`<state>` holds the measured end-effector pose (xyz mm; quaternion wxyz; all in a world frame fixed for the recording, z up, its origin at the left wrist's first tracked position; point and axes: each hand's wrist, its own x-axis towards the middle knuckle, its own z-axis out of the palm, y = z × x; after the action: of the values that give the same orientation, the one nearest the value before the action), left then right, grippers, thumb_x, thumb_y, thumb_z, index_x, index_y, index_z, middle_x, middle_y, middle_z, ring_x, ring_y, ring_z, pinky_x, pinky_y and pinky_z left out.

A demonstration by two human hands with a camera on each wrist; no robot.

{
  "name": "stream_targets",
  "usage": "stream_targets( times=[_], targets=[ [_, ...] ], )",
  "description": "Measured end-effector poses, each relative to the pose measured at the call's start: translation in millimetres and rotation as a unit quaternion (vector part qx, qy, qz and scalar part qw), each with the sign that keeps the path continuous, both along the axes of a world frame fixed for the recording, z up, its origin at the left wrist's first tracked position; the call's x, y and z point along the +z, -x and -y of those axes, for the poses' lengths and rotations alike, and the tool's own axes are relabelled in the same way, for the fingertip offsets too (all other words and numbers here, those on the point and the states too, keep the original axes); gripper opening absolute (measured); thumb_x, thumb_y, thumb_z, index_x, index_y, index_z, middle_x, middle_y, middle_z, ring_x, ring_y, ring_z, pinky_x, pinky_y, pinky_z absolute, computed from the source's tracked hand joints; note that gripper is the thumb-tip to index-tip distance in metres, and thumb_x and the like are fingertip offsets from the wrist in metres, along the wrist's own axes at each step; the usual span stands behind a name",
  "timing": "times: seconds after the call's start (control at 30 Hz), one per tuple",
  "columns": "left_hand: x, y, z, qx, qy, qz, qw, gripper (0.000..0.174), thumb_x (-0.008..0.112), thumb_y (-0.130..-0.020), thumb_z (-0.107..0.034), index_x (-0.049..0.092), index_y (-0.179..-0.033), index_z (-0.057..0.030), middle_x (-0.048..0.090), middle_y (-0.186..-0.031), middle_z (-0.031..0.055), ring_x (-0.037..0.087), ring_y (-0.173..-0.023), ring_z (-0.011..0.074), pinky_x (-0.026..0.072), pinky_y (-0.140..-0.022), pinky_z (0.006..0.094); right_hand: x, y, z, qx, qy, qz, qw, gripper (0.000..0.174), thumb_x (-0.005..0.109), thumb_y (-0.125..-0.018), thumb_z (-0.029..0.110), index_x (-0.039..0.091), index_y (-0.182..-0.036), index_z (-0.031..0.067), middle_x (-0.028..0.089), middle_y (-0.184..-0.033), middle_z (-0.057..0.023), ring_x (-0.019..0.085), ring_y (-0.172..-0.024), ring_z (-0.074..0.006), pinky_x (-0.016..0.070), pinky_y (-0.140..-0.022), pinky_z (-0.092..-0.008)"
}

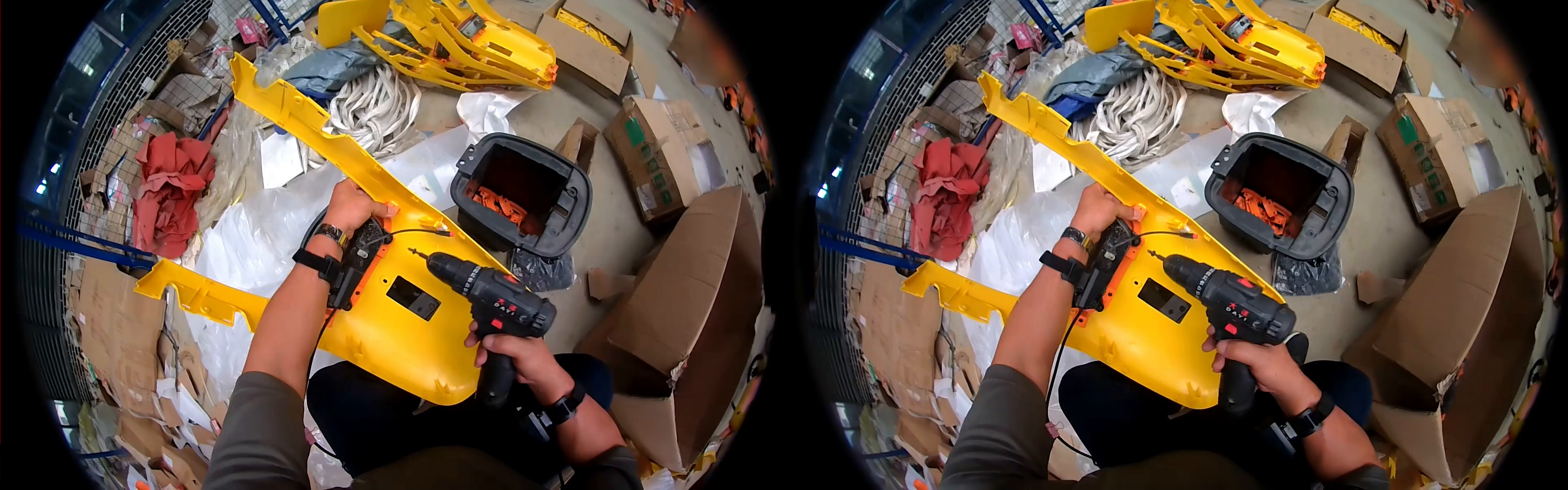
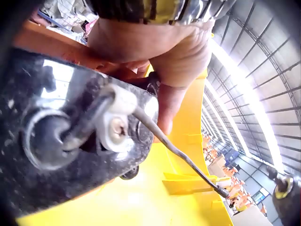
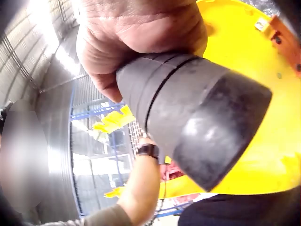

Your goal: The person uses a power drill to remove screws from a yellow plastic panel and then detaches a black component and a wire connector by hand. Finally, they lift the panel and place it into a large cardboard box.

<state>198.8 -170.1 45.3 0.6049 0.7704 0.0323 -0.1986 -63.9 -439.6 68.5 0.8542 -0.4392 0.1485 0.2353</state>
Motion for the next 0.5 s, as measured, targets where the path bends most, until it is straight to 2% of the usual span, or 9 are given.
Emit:
stream_targets(
  times=[0.2, 0.43, 0.5],
  targets=[
    [-24.9, -13.7, -13.8, -0.002, -0.007, -0.042, 0.999, 0.035, 0.076, -0.076, 0.015, 0.069, -0.11, 0.0094, 0.076, -0.097, 0.017, 0.075, -0.082, 0.0238, 0.0598, -0.078, 0.0328, -35.2, -6.7, -29.2, 0.001, -0.007, -0.044, 0.999, 0.031, 0.065, -0.089, 0.006, 0.062, -0.118, -0.0029, 0.071, -0.1, -0.0145, 0.07, -0.075, -0.0208, 0.0597, -0.073, -0.0334],
    [-30.2, -18.4, -13.7, -0.021, -0.042, 0.013, 0.999, 0.035, 0.077, -0.077, 0.014, 0.068, -0.11, 0.0087, 0.076, -0.1, 0.0162, 0.075, -0.086, 0.0234, 0.0597, -0.081, 0.0325, -58.5, -18.8, -68.2, 0.02, 0.006, -0.029, 0.999, 0.031, 0.067, -0.088, 0.003, 0.063, -0.118, -0.0026, 0.07, -0.1, -0.0133, 0.069, -0.075, -0.0187, 0.0591, -0.074, -0.0321],
    [-37.6, -18.7, -16.0, -0.014, -0.031, 0.025, 0.999, 0.036, 0.079, -0.073, 0.013, 0.07, -0.108, 0.0073, 0.077, -0.099, 0.0145, 0.075, -0.085, 0.0216, 0.059, -0.08, 0.0318, -61.1, -23.5, -74.1, 0.02, 0.026, -0.02, 0.999, 0.03, 0.067, -0.087, 0.003, 0.063, -0.117, -0.0026, 0.07, -0.099, -0.0127, 0.069, -0.075, -0.0182, 0.0585, -0.074, -0.0315]
  ],
)
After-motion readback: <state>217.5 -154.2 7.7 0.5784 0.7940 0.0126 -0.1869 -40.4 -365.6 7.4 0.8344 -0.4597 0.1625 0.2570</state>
